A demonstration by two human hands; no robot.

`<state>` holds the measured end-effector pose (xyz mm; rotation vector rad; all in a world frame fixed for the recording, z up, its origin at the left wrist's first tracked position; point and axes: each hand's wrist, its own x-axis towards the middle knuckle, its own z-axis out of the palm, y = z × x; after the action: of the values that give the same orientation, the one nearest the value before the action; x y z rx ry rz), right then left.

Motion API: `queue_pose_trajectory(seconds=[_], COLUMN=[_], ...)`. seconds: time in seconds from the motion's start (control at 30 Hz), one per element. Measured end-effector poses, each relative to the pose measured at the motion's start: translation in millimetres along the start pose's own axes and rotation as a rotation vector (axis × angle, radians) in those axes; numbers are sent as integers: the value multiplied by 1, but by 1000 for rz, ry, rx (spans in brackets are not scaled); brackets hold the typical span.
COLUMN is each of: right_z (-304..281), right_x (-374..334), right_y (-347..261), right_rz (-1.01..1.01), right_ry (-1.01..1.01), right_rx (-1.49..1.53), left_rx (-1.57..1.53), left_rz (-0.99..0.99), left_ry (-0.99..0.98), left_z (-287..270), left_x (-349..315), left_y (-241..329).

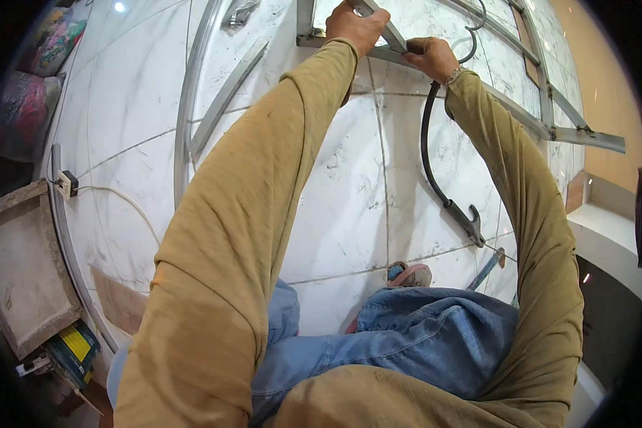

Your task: The person fits and secures metal struts together to form a larger rectangular frame on the floor, using a hammer to tap pieces into place and checking the alignment by hand.

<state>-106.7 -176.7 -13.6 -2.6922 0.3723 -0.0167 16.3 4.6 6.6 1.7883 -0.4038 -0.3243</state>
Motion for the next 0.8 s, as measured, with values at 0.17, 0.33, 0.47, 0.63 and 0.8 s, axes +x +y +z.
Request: queue_pose_trajectory(seconds=[0.17,0.33,0.47,0.63,0.8], right_z=[-2,-3,-5,-2,1], right_x=[-1,-2,0,-4,0], right_y=[-2,0,-3,2,2], right_rz=[22,29,-14,-6,-20], right_ry=[-7,-8,-10,14,26], right_rx=[12,51,11,42,-34], left_rx=[72,134,126,91,310], left_rz=[5,-14,10,11,171], left_ry=[-99,-125,-100,-108,-189], left_z=[-9,-8,-8,-4,-3], left_x=[0,-1,0,0,8], left_y=[3,4,-3,-8,-14])
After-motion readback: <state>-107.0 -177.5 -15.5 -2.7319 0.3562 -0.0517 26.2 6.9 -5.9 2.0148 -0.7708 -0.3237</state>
